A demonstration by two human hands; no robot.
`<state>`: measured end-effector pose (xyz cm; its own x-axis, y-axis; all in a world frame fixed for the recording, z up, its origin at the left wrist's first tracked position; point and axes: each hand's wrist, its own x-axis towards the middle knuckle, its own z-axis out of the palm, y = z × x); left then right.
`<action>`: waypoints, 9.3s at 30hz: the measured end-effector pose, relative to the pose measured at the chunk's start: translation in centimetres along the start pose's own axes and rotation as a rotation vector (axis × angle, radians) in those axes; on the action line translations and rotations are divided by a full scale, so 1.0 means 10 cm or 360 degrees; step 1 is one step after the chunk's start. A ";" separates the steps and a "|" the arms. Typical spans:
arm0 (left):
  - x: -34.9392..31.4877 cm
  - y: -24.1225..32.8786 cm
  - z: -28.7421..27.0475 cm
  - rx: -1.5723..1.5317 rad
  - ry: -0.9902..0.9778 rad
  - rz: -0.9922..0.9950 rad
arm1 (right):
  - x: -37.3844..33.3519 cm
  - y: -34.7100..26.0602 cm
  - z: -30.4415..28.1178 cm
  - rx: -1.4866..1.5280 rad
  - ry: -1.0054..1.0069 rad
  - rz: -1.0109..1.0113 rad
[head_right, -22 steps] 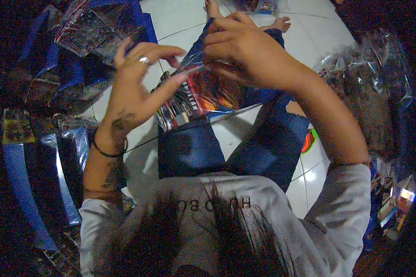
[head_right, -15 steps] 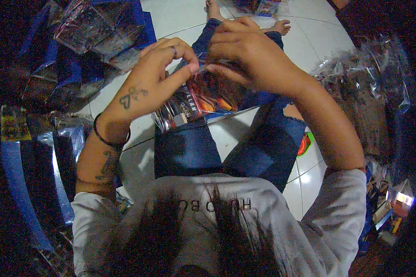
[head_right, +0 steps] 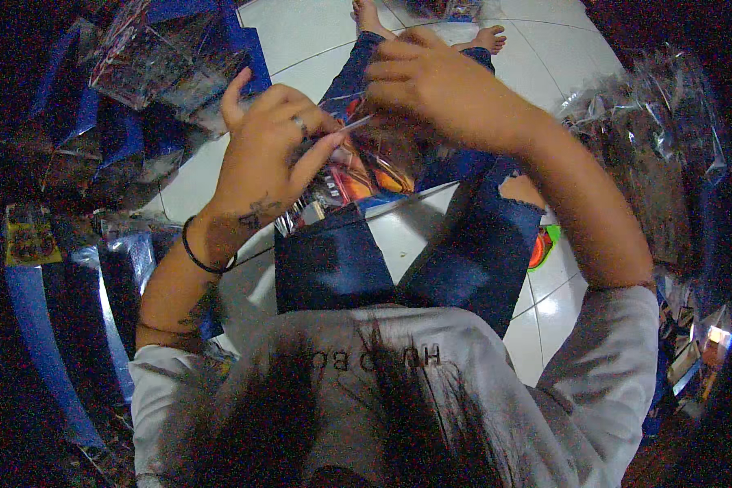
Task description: The person sits on the floor and repeatedly wraps toy boxes in clear plastic bags, seals them with a tape gun, and places the finished packages aside. The person handles multiple toy boxes, including a wooden car and a Spider-Man themed item, one at a time.
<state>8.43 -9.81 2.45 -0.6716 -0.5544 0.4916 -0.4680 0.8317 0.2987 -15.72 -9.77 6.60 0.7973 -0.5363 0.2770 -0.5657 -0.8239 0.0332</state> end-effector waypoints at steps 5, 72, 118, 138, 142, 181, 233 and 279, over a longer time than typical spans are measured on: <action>-0.05 0.01 0.15 -0.0010 0.0223 0.0040 | -0.12 0.04 -0.22 -0.0027 0.0147 0.0093; 0.16 -0.24 0.16 -0.1075 -0.0677 -0.0806 | -0.16 -0.25 0.39 -0.0195 0.0371 0.0083; -0.79 -0.17 0.08 -0.0243 0.0252 -0.0426 | 0.00 -1.11 0.72 0.0313 0.0300 0.0738; -0.66 -0.29 0.33 -0.0240 0.0079 0.0331 | -1.01 -1.07 0.86 -0.0068 0.0771 0.1099; -0.80 -0.07 0.47 -0.0259 0.0034 0.0045 | -3.19 -1.13 1.53 -0.0608 0.0778 0.2669; -1.21 0.31 0.68 -0.0136 0.0414 -0.0014 | 0.22 -0.84 0.06 0.0426 -0.0012 0.0803; 1.33 -0.78 -1.04 -0.1576 0.0050 -0.0342 | -1.58 0.15 1.38 0.2824 0.0781 0.1679; -0.36 -0.45 0.25 -0.0342 0.0737 -0.0331 | 0.52 2.90 -3.52 -0.1234 0.1510 0.0827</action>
<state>11.55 -11.64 -2.72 -0.2318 -0.6771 0.6984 -0.4037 0.7202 0.5642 -35.42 -30.04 42.78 0.1781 -0.1594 0.9710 -0.9828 -0.0770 0.1676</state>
